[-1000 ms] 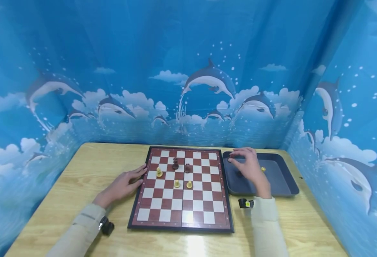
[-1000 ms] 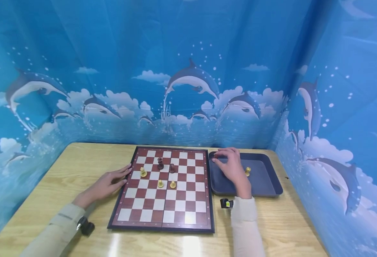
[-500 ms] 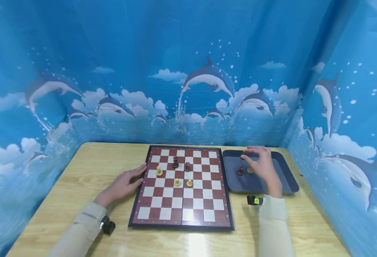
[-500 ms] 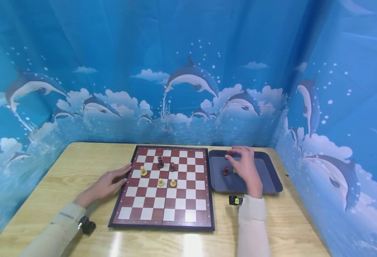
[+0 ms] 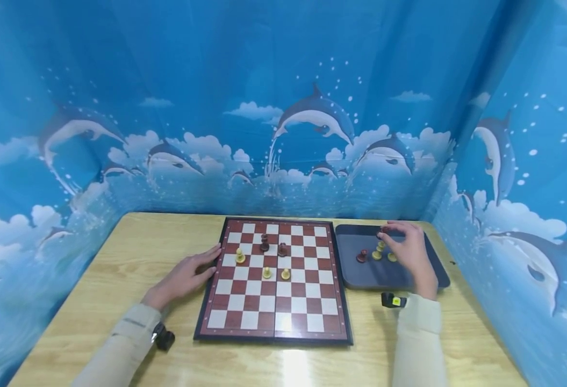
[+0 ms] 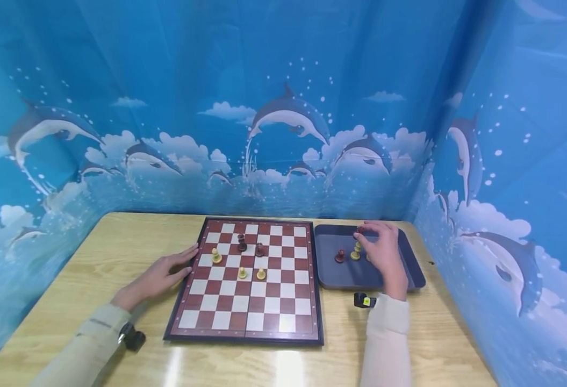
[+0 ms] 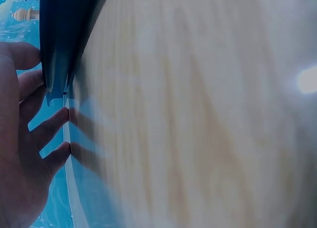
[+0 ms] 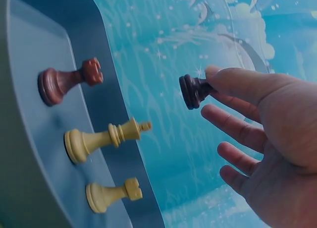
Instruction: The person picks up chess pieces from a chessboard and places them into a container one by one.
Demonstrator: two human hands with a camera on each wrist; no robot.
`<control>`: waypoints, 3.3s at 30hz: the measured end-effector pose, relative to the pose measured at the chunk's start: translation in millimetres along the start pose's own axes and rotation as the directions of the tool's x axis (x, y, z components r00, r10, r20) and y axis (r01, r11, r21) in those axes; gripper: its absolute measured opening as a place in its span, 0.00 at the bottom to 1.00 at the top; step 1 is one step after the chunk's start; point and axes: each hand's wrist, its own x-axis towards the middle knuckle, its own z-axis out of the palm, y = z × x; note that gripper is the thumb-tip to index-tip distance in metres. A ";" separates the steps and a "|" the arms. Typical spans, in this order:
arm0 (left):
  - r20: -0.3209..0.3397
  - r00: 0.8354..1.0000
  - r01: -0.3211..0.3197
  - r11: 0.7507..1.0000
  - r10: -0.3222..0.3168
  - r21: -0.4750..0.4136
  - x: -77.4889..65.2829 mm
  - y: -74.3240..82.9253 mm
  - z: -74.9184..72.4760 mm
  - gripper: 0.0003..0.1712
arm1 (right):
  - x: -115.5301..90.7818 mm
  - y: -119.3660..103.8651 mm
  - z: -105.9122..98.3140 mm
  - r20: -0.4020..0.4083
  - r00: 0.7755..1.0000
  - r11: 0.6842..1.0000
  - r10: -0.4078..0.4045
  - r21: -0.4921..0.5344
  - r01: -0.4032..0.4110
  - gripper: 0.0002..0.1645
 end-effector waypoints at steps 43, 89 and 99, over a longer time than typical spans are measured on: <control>0.006 1.000 -0.010 1.000 0.011 -0.005 -2.6 -0.8 0.2 0.32 | -14.4 44.8 8.7 -0.006 0.989 0.989 0.145 -0.006 -0.145 0.14; 0.002 1.000 -0.018 1.000 0.017 0.013 -1.7 -1.3 0.7 0.33 | -4.1 20.4 7.7 -0.012 0.999 0.998 0.049 0.049 -0.049 0.16; -0.012 1.000 -0.028 1.000 0.028 -0.002 -1.8 -1.8 2.9 0.32 | 9.1 -16.2 22.7 0.114 0.993 0.999 -0.020 0.028 0.017 0.18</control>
